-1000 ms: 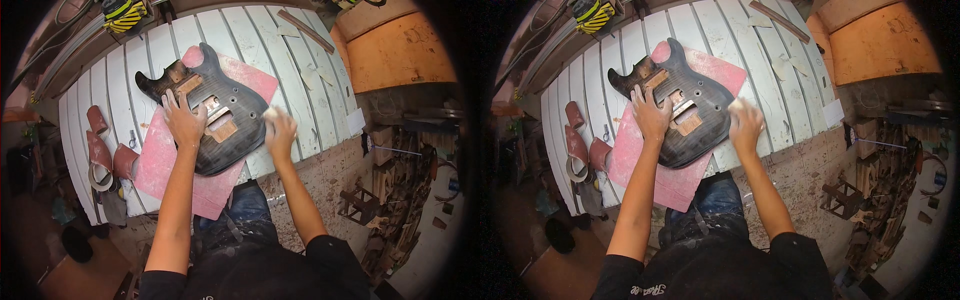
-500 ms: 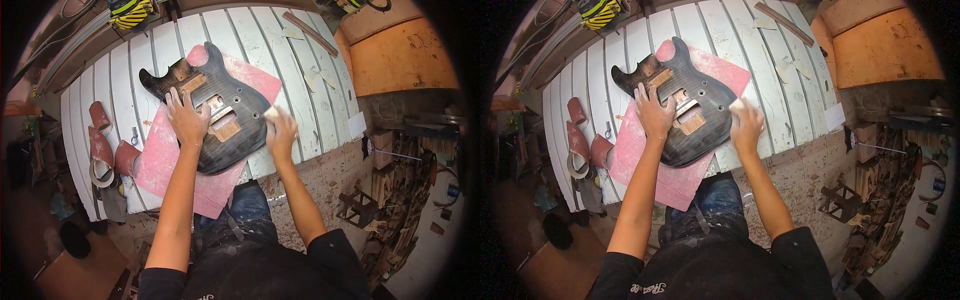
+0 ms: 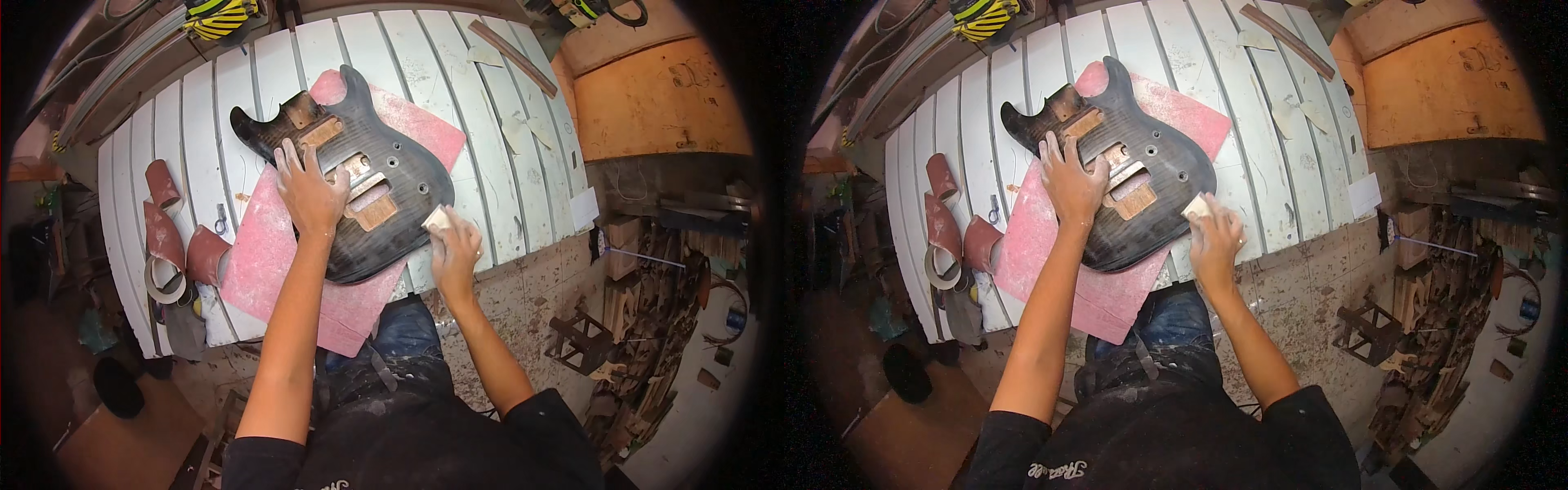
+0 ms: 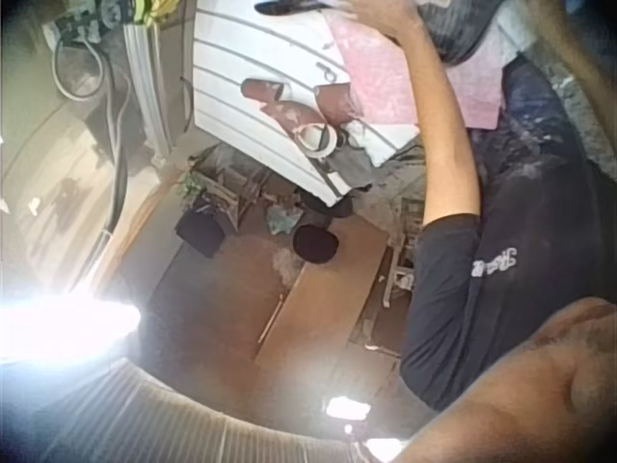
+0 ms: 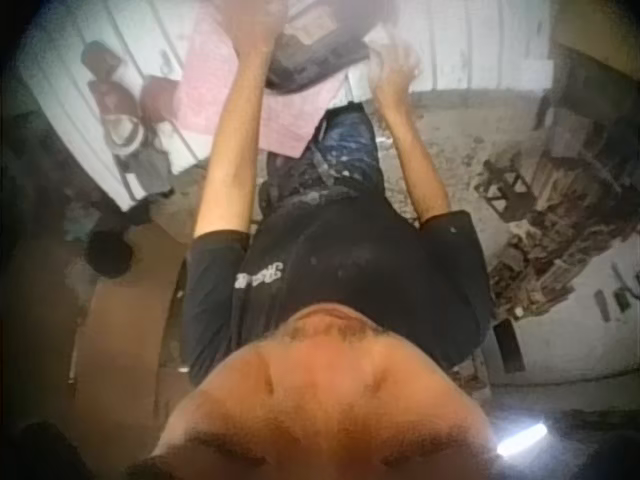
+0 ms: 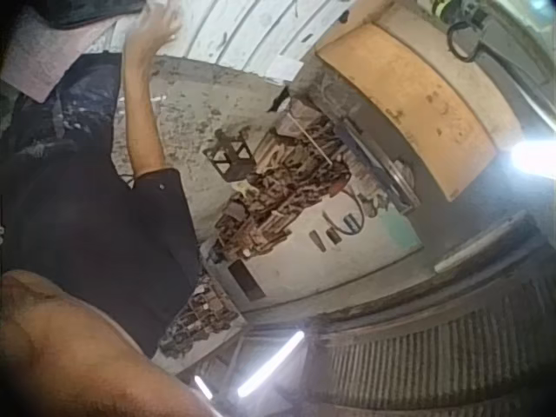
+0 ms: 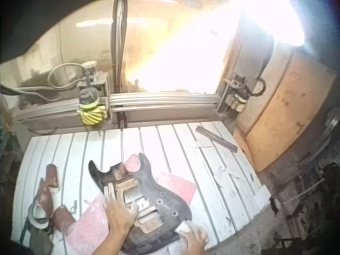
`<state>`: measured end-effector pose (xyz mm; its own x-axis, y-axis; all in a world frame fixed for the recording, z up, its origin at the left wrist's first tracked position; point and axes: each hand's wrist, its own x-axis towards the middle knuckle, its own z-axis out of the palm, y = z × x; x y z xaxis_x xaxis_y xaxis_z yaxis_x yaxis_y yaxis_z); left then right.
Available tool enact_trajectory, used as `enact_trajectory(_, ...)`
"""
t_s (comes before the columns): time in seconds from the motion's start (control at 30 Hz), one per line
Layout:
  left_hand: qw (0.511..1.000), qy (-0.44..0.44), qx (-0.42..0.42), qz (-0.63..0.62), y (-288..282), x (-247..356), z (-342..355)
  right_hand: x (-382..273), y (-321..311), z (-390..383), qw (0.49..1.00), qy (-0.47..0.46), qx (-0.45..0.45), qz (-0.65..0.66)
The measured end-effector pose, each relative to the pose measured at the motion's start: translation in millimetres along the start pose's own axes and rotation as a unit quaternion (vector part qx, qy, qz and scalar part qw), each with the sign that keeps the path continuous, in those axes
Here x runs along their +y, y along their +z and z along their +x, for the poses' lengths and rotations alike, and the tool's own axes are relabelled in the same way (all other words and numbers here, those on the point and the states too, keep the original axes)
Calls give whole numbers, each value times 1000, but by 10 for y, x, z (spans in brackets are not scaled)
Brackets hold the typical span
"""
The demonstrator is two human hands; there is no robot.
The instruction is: The person sands the front and sides of a wooden guitar body by hand using a sanding block, applying pressure in circular and linear motions across the surface.
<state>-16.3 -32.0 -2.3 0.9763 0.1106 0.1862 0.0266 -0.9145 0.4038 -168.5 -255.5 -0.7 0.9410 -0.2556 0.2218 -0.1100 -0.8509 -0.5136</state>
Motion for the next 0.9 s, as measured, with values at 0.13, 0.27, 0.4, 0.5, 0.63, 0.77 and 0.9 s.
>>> enact_trajectory(0.13, 1000, 12, 7, -6, 10, 59, 20, 157, 77, 371, 1000, -13, 28, 3)
enact_trajectory(0.27, 1000, 4, 4, -10, 7, 49, 17, 43, 118, 681, 999, 11, 34, 2)
enact_trajectory(0.4, 1000, -3, 3, -8, 0, 27, 6, -20, 67, -97, 1000, -9, -2, 7)
enact_trajectory(0.5, 1000, 5, 4, -7, -13, 42, 19, 10, 84, 130, 1000, -8, 13, 0)
enact_trajectory(0.63, 1000, 10, 10, -9, 11, 55, 27, 37, 134, 694, 999, 13, 33, 10)
enact_trajectory(0.77, 1000, -2, 3, -9, -1, 20, 14, 92, 35, 158, 1000, -18, -15, 16)
enact_trajectory(0.9, 1000, -1, 1, -9, -14, 26, 7, 89, -36, 42, 997, -63, -47, -12)
